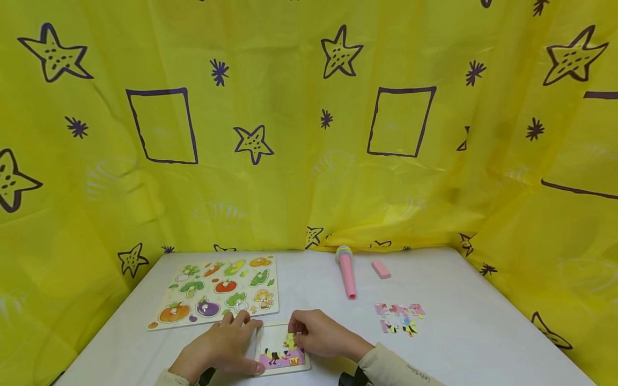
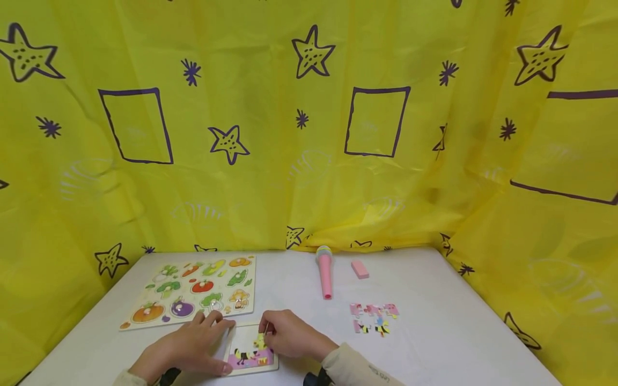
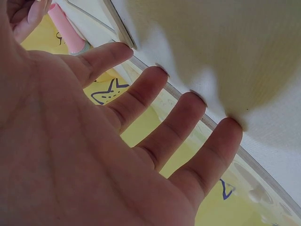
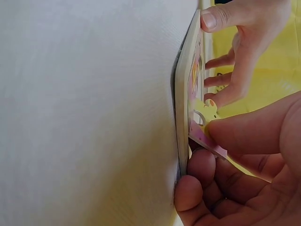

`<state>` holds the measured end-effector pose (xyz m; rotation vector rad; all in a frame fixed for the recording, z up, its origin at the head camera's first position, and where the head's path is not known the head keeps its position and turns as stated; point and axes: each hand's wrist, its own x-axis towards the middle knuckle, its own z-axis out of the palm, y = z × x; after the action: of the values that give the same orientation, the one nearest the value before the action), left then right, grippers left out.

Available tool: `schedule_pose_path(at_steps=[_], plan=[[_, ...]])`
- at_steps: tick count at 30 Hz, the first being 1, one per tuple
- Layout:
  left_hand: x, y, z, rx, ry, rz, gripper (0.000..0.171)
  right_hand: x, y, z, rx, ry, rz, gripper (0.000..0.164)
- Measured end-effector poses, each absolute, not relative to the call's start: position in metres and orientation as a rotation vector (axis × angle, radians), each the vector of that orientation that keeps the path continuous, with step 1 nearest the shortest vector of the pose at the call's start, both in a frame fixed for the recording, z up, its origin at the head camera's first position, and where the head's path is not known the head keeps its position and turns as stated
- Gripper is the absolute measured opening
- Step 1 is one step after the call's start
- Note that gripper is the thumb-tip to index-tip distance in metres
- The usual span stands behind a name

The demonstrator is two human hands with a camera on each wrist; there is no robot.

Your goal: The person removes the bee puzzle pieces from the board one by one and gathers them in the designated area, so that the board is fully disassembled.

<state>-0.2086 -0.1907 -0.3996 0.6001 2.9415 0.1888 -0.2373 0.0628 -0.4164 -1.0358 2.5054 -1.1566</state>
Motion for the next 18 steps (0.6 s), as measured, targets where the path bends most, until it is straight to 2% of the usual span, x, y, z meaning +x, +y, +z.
schedule_pose_path(at_steps=[18], plan=[[-0.2081,-0.1909,-0.3993,0.609,2.942,0.187,0.088,-0.2383,0.0641,-0.4189,-0.96,2.426,-1.279,0.016]])
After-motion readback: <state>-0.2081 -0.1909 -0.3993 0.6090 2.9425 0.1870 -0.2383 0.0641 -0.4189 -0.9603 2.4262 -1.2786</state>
